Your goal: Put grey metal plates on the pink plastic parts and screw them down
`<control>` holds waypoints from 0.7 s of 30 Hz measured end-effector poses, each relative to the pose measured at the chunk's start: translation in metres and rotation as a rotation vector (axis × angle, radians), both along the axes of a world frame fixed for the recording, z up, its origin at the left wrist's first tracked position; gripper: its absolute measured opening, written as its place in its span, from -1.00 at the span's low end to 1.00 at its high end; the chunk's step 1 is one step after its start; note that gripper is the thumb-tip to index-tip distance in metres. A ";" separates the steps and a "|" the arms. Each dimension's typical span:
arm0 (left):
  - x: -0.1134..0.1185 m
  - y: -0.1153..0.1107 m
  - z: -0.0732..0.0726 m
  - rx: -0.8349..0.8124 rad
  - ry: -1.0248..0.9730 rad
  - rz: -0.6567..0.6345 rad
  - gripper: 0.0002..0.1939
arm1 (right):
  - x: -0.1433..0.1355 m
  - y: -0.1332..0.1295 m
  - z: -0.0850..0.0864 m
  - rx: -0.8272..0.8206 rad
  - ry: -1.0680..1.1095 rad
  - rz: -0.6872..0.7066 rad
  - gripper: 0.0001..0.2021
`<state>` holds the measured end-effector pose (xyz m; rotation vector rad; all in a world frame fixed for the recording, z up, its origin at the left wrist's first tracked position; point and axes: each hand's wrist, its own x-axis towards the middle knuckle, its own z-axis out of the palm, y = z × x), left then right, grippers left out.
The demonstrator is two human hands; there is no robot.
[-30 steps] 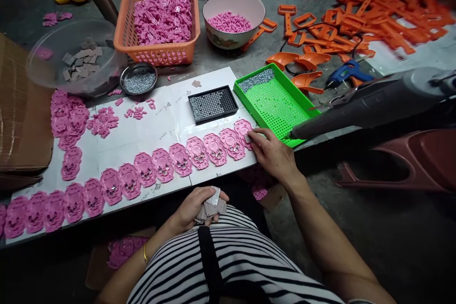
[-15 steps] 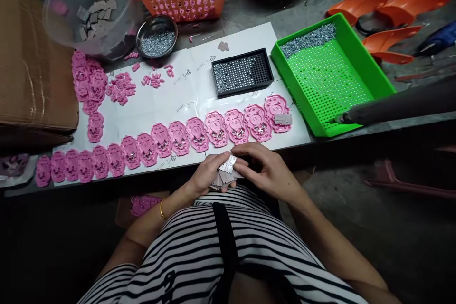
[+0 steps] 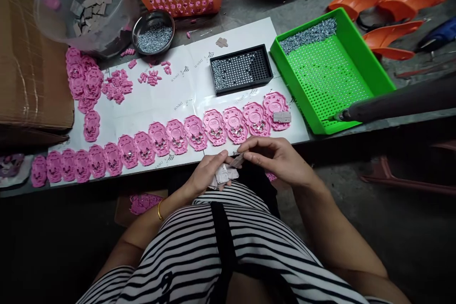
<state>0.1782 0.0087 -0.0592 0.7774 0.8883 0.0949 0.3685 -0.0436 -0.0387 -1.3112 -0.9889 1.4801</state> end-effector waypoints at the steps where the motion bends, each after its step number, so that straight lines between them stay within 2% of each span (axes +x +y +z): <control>1: -0.001 0.001 0.002 0.027 0.013 -0.003 -0.38 | 0.005 0.002 0.003 0.019 -0.038 0.062 -0.76; 5: -0.004 0.003 0.009 0.146 0.052 -0.063 -0.53 | 0.014 0.009 0.007 0.001 -0.052 0.269 -0.72; 8: -0.004 0.003 0.011 0.215 0.074 -0.100 -0.61 | 0.010 0.012 0.005 -0.035 0.012 0.311 -0.65; 10: -0.004 0.000 0.009 0.228 0.088 -0.049 -0.63 | 0.006 0.012 0.003 -0.003 -0.042 0.261 -0.68; 14: 0.001 -0.006 0.003 0.195 0.115 0.207 -0.59 | -0.006 0.003 -0.001 0.198 -0.442 -0.001 -0.73; 17: 0.004 -0.008 0.001 0.165 0.115 0.287 -0.54 | -0.013 -0.004 -0.004 0.242 -0.568 -0.009 -0.78; 21: 0.003 -0.005 0.004 0.162 0.108 0.220 -0.49 | -0.013 -0.006 -0.008 0.194 -0.506 0.047 -0.84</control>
